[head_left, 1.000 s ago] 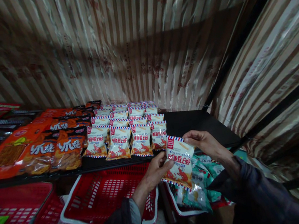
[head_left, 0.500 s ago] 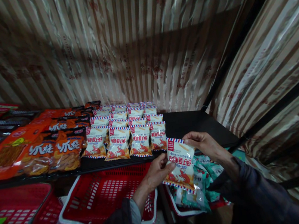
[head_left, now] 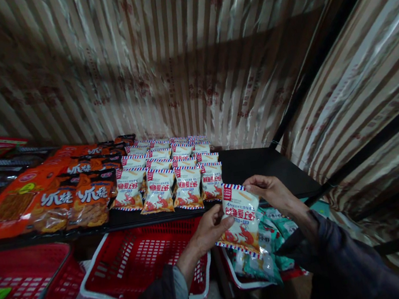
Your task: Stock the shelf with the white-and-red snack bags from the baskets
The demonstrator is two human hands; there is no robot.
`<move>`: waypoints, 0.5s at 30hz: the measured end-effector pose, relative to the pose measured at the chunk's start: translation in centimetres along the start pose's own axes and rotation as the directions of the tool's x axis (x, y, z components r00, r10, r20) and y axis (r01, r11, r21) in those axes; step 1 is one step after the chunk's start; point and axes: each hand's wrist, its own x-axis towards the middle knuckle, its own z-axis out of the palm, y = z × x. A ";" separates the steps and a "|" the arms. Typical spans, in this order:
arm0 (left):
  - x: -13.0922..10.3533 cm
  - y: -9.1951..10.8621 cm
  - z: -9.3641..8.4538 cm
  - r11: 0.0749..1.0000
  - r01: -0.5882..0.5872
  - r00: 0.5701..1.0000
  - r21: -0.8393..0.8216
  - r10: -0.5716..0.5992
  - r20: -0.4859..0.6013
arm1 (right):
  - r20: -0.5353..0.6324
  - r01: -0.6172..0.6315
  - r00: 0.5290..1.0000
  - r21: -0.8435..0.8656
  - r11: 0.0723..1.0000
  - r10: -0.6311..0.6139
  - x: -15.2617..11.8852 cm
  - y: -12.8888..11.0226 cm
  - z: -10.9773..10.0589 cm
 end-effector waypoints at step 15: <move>-0.1 0.0 0.1 1.000 0.003 1.000 -0.008 -0.004 -0.007 | 0.000 0.012 1.000 -0.027 1.000 -0.012 -0.2 0.0 0.0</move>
